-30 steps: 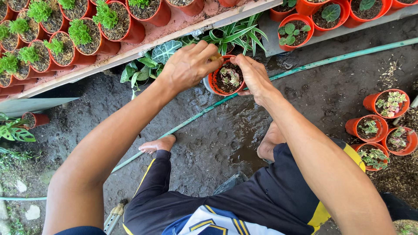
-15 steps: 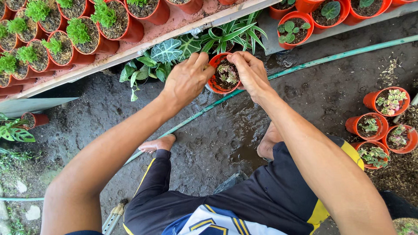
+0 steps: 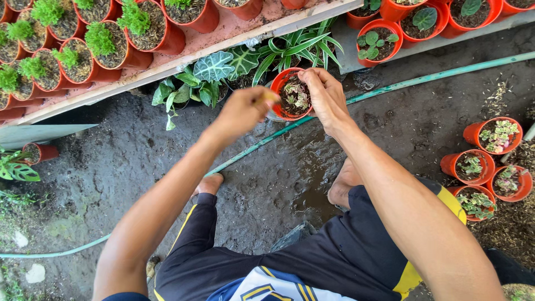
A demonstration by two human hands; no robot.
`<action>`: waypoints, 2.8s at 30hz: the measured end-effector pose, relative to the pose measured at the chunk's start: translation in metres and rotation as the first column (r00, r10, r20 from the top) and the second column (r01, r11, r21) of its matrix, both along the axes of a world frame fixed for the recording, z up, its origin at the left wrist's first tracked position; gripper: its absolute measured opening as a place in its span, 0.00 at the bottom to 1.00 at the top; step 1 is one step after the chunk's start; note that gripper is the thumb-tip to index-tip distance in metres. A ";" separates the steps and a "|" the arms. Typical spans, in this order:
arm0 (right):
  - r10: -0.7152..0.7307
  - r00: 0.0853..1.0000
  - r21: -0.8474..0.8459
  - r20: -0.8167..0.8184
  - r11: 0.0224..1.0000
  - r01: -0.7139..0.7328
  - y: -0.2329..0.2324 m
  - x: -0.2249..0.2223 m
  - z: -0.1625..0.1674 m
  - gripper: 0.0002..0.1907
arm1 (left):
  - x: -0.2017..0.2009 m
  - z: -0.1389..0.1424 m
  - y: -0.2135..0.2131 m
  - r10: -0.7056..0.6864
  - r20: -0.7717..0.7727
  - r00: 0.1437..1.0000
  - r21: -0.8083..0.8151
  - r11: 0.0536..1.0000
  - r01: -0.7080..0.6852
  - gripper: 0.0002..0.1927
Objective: The person uses a small brush to scrub the exterior of a red plastic plant pot held over a water container. After cleaning, the person places the pot on a nearby shelf and picks up another pot to repeat the process.
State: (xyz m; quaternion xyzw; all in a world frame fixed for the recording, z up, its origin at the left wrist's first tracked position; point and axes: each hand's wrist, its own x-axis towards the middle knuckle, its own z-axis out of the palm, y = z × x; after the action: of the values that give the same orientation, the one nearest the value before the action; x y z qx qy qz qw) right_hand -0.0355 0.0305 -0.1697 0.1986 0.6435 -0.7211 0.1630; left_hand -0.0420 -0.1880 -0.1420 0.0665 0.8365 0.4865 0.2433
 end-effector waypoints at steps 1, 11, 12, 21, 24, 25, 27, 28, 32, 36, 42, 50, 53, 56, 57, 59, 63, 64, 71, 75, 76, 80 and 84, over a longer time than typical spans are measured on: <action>-0.010 1.000 0.008 0.015 1.000 0.010 0.002 0.000 0.001 0.24 | -0.008 -0.002 -0.005 0.122 0.238 0.964 0.132 0.979 -0.157 0.10; -0.085 0.993 -0.035 0.081 0.996 0.088 0.008 -0.008 -0.001 0.24 | -0.046 -0.085 0.019 -0.114 -0.160 0.980 -0.505 0.863 0.018 0.12; -0.095 0.993 -0.048 0.074 0.994 0.099 0.007 -0.007 -0.004 0.23 | -0.047 -0.096 0.028 -0.208 -0.073 0.975 -0.673 0.732 0.106 0.13; -0.187 0.969 -0.118 -0.159 0.978 0.170 0.012 -0.013 -0.031 0.15 | -0.061 -0.134 0.056 -0.275 0.065 0.959 -0.705 0.668 0.239 0.18; -0.226 0.959 -0.190 -0.172 0.963 0.193 0.014 -0.009 -0.039 0.13 | -0.055 -0.100 0.036 -0.239 -0.032 0.971 -0.623 0.765 0.167 0.15; -0.238 0.954 -0.217 -0.184 0.956 0.196 0.014 -0.010 -0.042 0.13 | -0.053 -0.083 0.027 -0.196 -0.069 0.978 -0.584 0.803 0.119 0.14; -0.263 0.945 -0.212 -0.195 0.952 0.221 0.014 -0.011 -0.047 0.12 | -0.046 -0.043 0.011 -0.077 -0.192 0.978 -0.406 0.914 -0.008 0.10; -0.274 0.940 -0.208 -0.203 0.950 0.232 0.013 -0.011 -0.049 0.12 | -0.039 -0.024 0.006 -0.031 -0.258 0.966 -0.346 0.936 -0.062 0.11; -0.257 0.948 -0.178 -0.188 0.958 0.225 0.007 -0.008 -0.053 0.12 | -0.018 0.029 0.014 -0.100 -0.590 0.801 -0.182 0.983 -0.011 0.09; -0.275 0.941 -0.186 -0.197 0.953 0.240 0.002 -0.009 -0.051 0.12 | -0.010 0.039 0.036 -0.476 -0.696 0.537 -0.549 0.835 0.028 0.08; -0.313 0.932 -0.194 -0.182 0.941 0.278 0.002 0.000 -0.049 0.13 | 0.009 0.020 0.053 -0.634 -0.521 0.571 -0.751 0.659 0.048 0.08; -0.298 0.934 -0.156 -0.196 0.950 0.270 0.003 -0.001 -0.047 0.15 | 0.014 0.013 0.049 -0.359 -0.600 0.715 -0.502 0.865 0.013 0.10; -0.301 0.929 -0.176 -0.215 0.948 0.267 0.001 -0.001 -0.049 0.16 | 0.013 0.016 0.049 -0.570 -0.561 0.601 -0.733 0.679 -0.041 0.12; -0.287 0.937 -0.181 -0.199 0.950 0.253 -0.001 -0.002 -0.050 0.17 | 0.018 0.016 0.052 -0.535 -0.532 0.656 -0.668 0.742 0.063 0.08; -0.284 0.941 -0.171 -0.183 0.952 0.254 -0.002 -0.001 -0.051 0.17 | 0.019 0.016 0.052 -0.480 -0.561 0.674 -0.588 0.805 0.083 0.08; -0.287 0.944 -0.171 -0.163 0.951 0.259 -0.002 -0.001 -0.051 0.17 | 0.022 0.015 0.052 -0.361 -0.602 0.713 -0.410 0.905 0.112 0.08; -0.307 0.937 -0.199 -0.165 0.941 0.273 -0.002 0.000 -0.051 0.16 | 0.025 0.013 0.053 -0.350 -0.596 0.723 -0.493 0.870 0.014 0.09; -0.307 0.936 -0.204 -0.172 0.941 0.270 -0.002 0.000 -0.051 0.16 | 0.025 0.012 0.054 -0.358 -0.561 0.746 -0.504 0.863 0.035 0.08; -0.342 0.940 -0.177 0.005 0.925 0.337 0.003 -0.002 -0.043 0.17 | 0.002 0.000 0.039 0.158 -0.300 0.941 -0.113 0.973 -0.199 0.11; -0.355 0.927 -0.179 0.120 0.911 0.372 0.007 -0.001 -0.039 0.19 | -0.019 -0.033 0.025 0.349 -0.044 0.936 -0.228 0.909 -0.349 0.11; -0.366 0.921 -0.181 0.133 0.905 0.385 0.008 -0.002 -0.038 0.19 | -0.023 -0.045 0.026 0.247 -0.133 0.960 -0.310 0.910 -0.277 0.12; -0.368 0.923 -0.185 0.115 0.905 0.383 0.009 -0.005 -0.036 0.19 | -0.035 -0.101 0.046 -0.054 -0.029 0.998 -0.683 0.730 0.019 0.12; -0.359 0.929 -0.168 0.088 0.914 0.369 0.008 -0.006 -0.038 0.19 | -0.054 -0.146 0.069 -0.297 0.000 0.955 -0.815 0.554 0.173 0.12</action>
State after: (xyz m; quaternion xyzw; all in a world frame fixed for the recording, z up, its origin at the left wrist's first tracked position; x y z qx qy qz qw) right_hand -0.0413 0.0389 -0.2081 0.3189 0.5222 -0.7886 0.0608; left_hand -0.0961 -0.1191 -0.2876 0.0936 0.9633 0.0114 0.2513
